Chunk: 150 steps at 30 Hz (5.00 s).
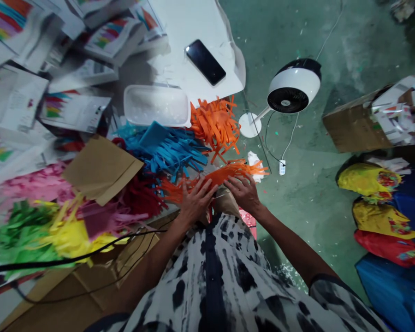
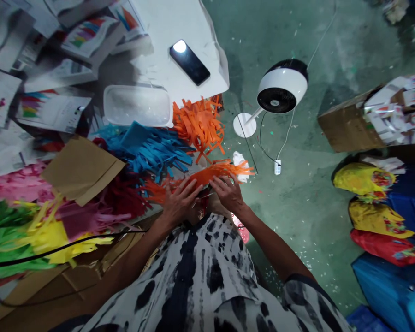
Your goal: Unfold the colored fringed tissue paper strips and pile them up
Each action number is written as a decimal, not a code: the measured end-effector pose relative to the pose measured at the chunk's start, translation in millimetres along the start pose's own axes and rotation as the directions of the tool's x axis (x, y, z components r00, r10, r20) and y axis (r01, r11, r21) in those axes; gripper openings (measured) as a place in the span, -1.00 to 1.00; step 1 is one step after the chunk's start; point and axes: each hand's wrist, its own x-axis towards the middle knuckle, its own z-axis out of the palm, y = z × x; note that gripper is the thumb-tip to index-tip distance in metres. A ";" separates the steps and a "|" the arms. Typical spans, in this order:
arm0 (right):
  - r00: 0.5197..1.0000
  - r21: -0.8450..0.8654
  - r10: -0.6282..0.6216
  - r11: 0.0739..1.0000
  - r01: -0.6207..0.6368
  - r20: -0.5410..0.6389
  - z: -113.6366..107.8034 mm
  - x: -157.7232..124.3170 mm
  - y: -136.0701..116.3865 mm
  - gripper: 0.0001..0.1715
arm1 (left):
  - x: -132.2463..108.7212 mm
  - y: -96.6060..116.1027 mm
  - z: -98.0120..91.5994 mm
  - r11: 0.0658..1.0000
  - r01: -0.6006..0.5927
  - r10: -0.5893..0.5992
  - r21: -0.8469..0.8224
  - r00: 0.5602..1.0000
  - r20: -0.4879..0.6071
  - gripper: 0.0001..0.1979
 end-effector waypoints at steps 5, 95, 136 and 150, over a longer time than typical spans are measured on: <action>0.999 -0.024 -0.008 1.000 0.007 -0.047 -3.9 8.5 -4.8 -0.62 | -26.6 -18.3 -15.0 0.993 0.112 -0.100 0.040 0.970 -0.223 -0.76; 0.999 0.025 0.026 0.999 -0.025 -0.028 4.2 5.2 -14.0 -0.74 | -37.1 -16.3 -16.7 0.967 0.253 -0.248 -0.019 0.929 -0.274 -0.74; 0.948 0.009 0.281 0.958 -0.285 0.149 -18.2 55.5 -29.5 -0.79 | 17.4 0.6 -1.2 0.889 0.450 -0.440 0.081 0.891 -0.112 -0.82; 1.000 0.033 0.024 0.999 -0.023 -0.016 10.5 10.3 -2.3 -0.59 | -3.0 -5.6 6.8 0.997 0.075 -0.078 -0.029 0.992 -0.099 -0.73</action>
